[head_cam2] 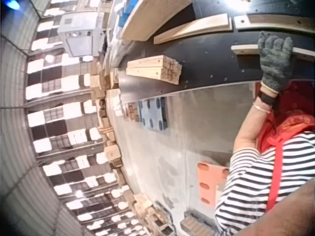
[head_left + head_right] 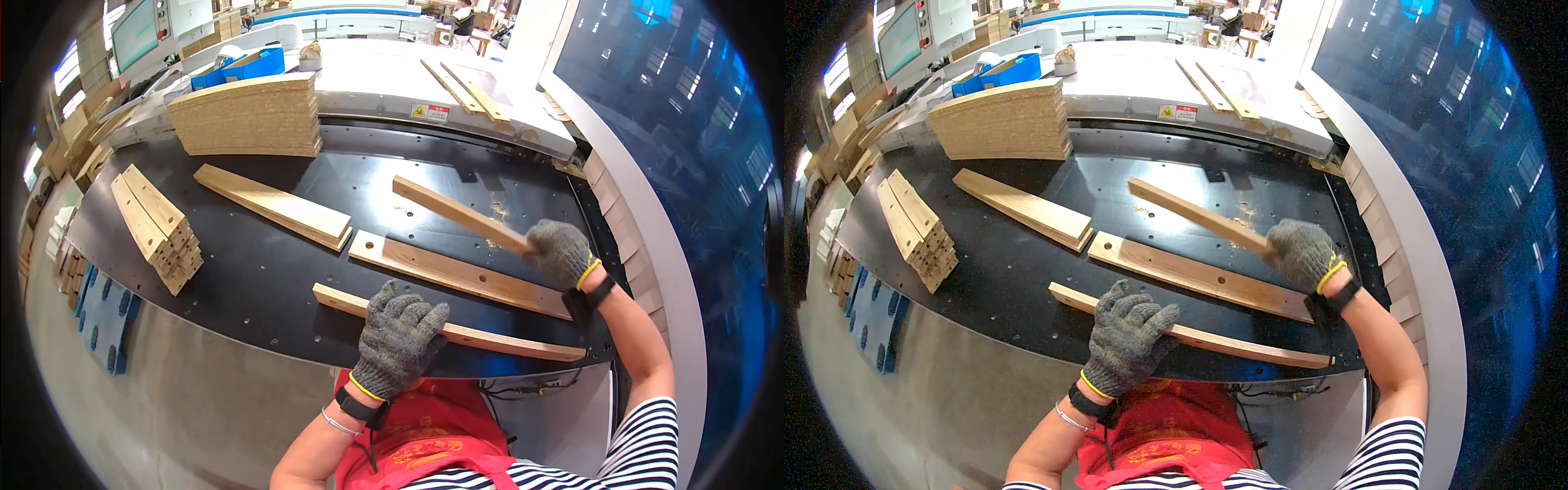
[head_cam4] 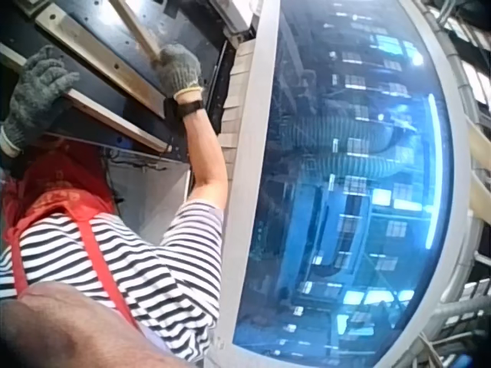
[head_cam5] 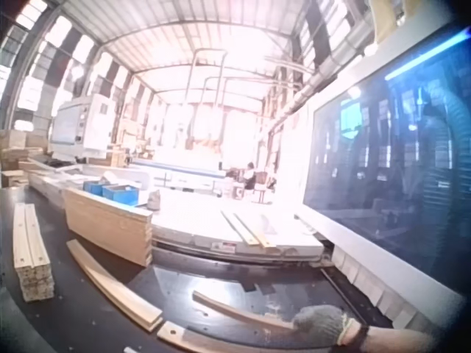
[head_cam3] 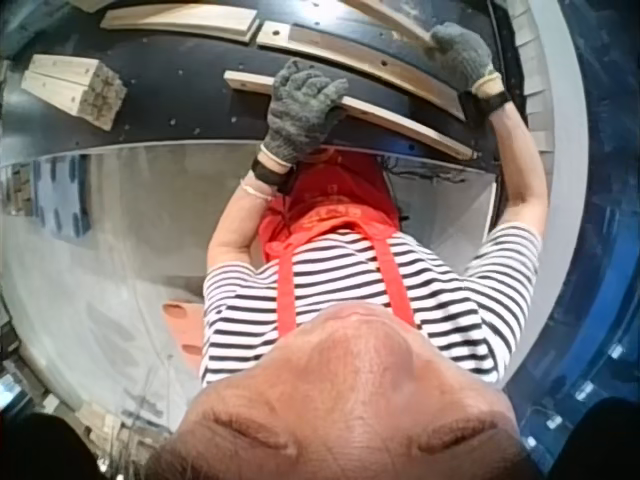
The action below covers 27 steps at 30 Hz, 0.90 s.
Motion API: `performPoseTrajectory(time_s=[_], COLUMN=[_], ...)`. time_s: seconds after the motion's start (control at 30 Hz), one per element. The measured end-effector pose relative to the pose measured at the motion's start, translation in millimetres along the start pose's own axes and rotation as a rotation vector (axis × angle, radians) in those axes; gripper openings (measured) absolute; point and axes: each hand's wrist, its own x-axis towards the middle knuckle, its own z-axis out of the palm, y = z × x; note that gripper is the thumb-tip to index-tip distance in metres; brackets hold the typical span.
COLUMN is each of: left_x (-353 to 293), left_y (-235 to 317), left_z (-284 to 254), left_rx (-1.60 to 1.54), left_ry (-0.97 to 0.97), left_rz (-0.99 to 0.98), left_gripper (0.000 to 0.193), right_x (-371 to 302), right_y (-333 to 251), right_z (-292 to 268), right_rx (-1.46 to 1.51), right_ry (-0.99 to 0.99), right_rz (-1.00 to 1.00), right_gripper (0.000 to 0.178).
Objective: The person uses a handheld electric sander to smooth the surfaces of rectangular wooden planks on a workbench. They handle the planks one at a time, moving them from a stack to the work area, sanding them, and then placing them back into a pile.
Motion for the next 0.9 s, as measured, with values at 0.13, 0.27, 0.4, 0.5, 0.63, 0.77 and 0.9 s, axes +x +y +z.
performPoseTrajectory(time_s=[0.13, 0.27, 0.4, 0.5, 0.63, 0.77, 0.9], left_x=[2, -4, 2, 5, 4, 7, 5], left_y=[4, 9, 10, 7, 7, 7, 4], left_z=[-1, 1, -2, -1, -3, -3, -1], left_rx=[0.078, 0.153, 0.118, 0.092, 0.081, 0.065, 0.053], left_ry=[0.09, 0.096, -0.006, -0.057, -0.041, -0.031, -0.036], left_rz=[0.032, -0.008, -0.065, -0.067, -0.064, -0.058, -0.07], left_gripper=[0.054, 0.067, 0.083, 0.085, 0.078, 0.073, 0.072], right_x=[-33, -45, -40, -28, -5, 13, 22], right_y=[-45, -82, -76, -72, -67, -53, -44], right_z=[-31, -30, -16, -15, 9, 17, 11], right_rx=[0.239, 0.324, 0.368, 0.65, 0.145, 0.105, 0.059], right_ry=[-0.103, -0.237, -0.393, -0.425, -0.111, -0.354, -0.297], right_rz=[-0.183, -0.168, -0.258, -0.18, -0.157, -0.1, -0.091], right_gripper=[0.031, 0.028, 0.026, 0.035, 0.056, 0.059, 0.048])
